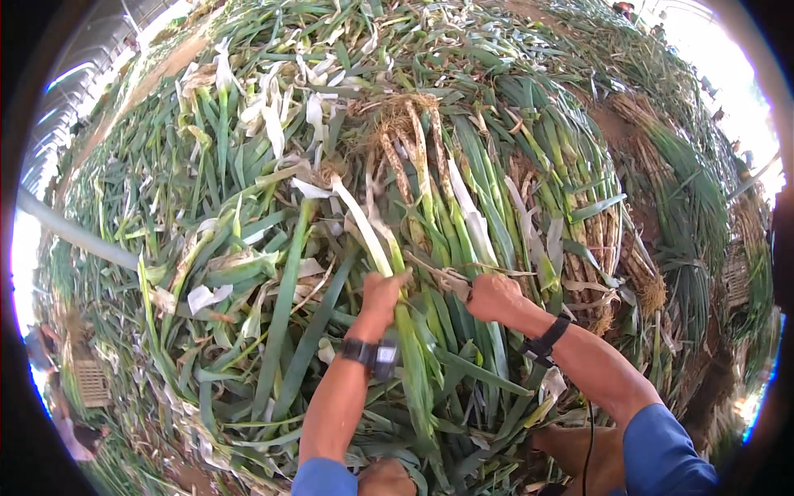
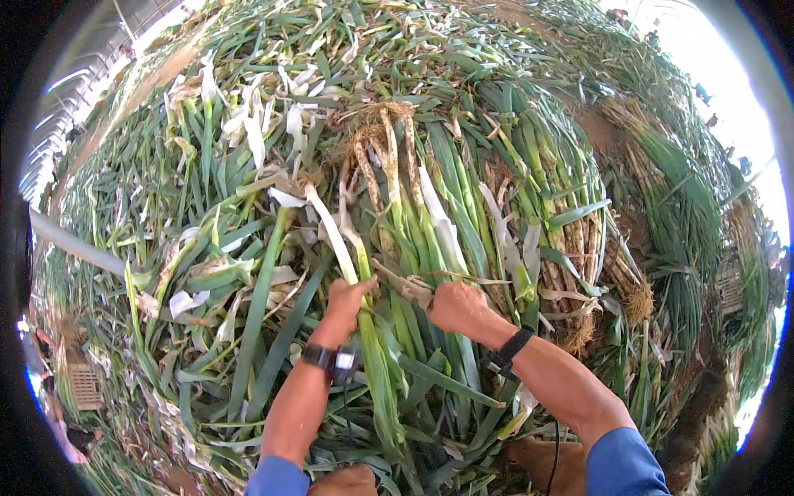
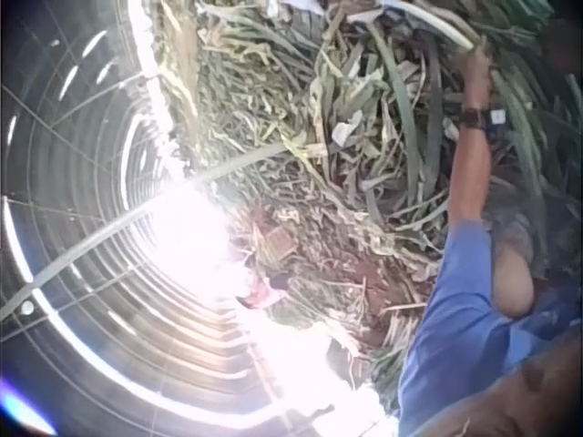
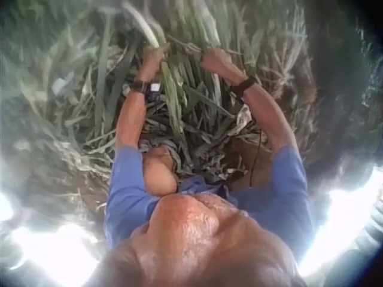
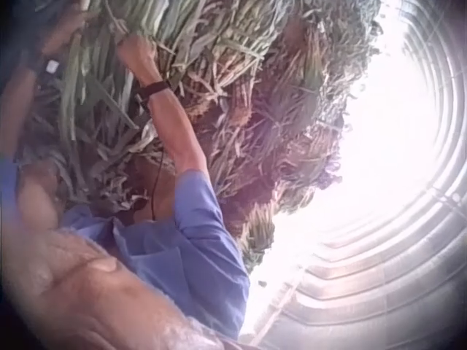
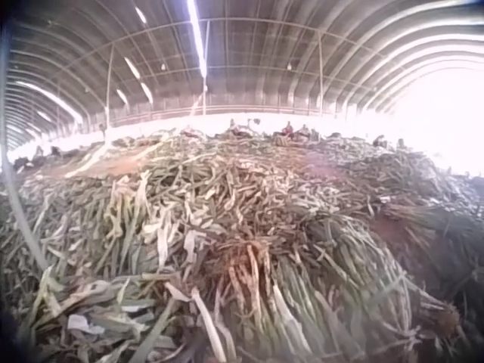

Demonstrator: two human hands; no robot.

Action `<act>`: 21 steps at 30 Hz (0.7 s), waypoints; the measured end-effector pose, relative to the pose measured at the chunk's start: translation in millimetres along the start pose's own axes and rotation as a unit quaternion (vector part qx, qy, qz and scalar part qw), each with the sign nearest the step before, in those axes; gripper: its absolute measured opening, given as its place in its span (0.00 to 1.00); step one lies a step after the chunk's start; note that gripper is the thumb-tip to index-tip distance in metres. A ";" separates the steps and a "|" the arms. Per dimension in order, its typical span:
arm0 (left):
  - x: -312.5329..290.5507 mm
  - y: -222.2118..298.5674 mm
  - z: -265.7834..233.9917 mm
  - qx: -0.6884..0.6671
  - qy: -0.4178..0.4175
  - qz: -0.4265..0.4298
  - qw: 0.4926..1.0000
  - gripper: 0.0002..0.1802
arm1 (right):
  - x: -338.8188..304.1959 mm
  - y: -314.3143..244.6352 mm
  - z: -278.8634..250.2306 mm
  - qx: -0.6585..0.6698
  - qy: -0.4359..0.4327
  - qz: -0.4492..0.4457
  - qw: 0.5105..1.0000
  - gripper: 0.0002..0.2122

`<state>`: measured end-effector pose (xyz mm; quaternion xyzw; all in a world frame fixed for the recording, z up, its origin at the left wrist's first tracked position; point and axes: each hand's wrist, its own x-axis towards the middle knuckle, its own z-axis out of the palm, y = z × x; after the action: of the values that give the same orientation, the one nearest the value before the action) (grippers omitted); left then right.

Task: The person peels the outer layers from leeks by hand, trims the roots and tops using shears, and sets the cleaned leeks aside.

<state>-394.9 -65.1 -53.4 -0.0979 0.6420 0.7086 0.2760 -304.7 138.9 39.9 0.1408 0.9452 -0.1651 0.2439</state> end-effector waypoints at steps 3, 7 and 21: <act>-43.1 11.8 8.2 -0.029 -0.018 -0.046 0.998 0.10 | 3.9 10.2 0.1 0.003 0.033 0.012 0.999 0.14; -84.7 -43.2 -17.8 -0.126 -0.052 -0.094 0.986 0.11 | -5.2 -13.5 1.2 -0.047 -0.025 0.003 0.999 0.12; -151.7 -107.8 -43.4 -0.231 -0.157 -0.167 0.946 0.11 | 30.1 -65.2 29.4 -0.014 0.008 -0.002 1.000 0.12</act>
<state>-222.9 -144.7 -77.7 -0.1521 0.3840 0.7875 0.4575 -340.4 74.2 16.2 0.1369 0.9497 -0.1510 0.2379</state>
